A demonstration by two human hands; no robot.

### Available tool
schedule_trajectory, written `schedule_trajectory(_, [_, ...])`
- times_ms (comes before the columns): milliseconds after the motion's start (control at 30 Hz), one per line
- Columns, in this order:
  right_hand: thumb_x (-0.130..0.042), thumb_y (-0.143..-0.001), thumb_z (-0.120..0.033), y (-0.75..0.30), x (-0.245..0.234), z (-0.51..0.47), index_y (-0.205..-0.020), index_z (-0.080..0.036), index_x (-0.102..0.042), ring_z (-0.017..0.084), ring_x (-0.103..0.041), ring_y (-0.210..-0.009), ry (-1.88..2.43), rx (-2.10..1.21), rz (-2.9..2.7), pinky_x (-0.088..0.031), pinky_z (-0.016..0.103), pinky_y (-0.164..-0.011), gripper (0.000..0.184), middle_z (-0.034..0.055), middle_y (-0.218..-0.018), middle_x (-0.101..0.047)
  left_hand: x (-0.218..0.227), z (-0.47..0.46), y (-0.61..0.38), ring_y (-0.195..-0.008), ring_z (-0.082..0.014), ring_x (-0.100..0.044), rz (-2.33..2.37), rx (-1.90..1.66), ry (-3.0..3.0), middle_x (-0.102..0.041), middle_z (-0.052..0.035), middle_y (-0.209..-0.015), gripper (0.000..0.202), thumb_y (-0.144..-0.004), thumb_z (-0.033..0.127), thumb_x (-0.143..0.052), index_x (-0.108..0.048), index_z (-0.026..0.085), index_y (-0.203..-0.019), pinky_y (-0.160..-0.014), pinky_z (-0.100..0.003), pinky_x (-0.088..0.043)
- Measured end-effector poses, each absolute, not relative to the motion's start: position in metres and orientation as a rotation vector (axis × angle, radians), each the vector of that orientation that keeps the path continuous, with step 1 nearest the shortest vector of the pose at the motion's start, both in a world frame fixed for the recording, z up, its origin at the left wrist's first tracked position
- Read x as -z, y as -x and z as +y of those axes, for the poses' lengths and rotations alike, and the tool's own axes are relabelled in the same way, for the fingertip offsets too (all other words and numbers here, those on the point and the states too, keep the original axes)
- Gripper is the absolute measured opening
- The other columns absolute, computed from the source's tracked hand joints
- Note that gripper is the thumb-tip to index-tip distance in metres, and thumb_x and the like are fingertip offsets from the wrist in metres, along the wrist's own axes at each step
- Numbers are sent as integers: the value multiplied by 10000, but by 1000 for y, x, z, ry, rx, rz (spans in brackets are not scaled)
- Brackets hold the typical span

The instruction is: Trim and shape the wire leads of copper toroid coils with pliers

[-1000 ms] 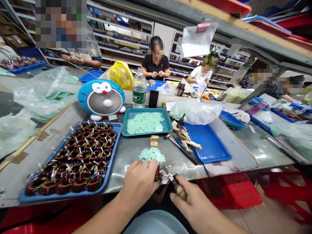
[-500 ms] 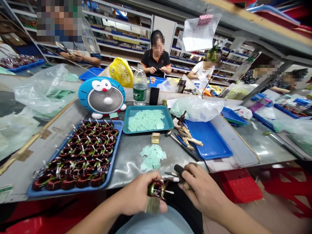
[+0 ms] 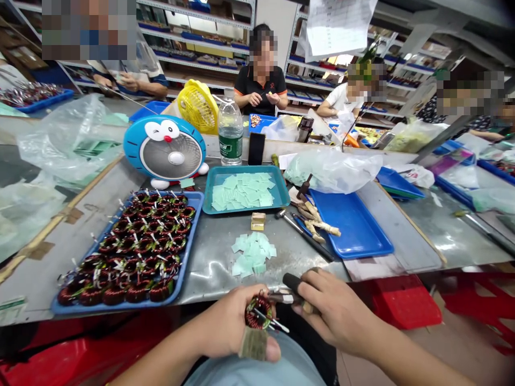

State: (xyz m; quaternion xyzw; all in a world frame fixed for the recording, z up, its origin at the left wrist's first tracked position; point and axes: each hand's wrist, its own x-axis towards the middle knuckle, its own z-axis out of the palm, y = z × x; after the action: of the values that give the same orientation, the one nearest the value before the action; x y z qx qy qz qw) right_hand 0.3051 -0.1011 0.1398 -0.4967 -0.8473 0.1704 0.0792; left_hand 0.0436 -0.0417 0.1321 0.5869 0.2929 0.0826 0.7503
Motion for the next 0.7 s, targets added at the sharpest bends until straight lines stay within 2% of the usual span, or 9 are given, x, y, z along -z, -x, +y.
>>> schedule_trajectory(133, [-562,-993,-216,-305,-138,-102,-997,-230,-485,234,-468,-876,1487,-513,-2511,-340,362,-737,78,48,-999,-537,-139,-42,-50,-718,-105,-368,700,-183,-1336,-487,49,-797,447,-680,387,-863,-573,162,-937,-611,-231,-326])
schedule_trajectory(300, [-519,-926,-111,-305,-140,-109,-953,-221,-465,212,-432,-789,1387,-507,-2464,-324,345,-695,125,34,-889,-522,-144,-42,-49,-679,-103,-338,760,-173,-1463,-437,64,-722,360,-708,393,-810,-549,181,-839,-567,-240,-291])
schedule_trajectory(467, [-560,-792,-48,-306,-152,-115,-898,-220,-465,186,-487,-808,1381,-919,-2416,-358,316,-705,224,6,-854,-530,-146,-46,-46,-653,-95,-345,737,-72,-1398,-464,77,-699,348,-649,308,-812,-535,193,-825,-552,-233,-294])
schedule_trajectory(700, [-541,-961,-132,-303,-157,-105,-1006,-218,-519,212,-483,-922,1450,-863,-2380,-393,355,-804,99,44,-1017,-542,-146,-43,-45,-664,-100,-361,692,-104,-1361,-469,53,-723,349,-669,361,-805,-554,175,-827,-568,-235,-310])
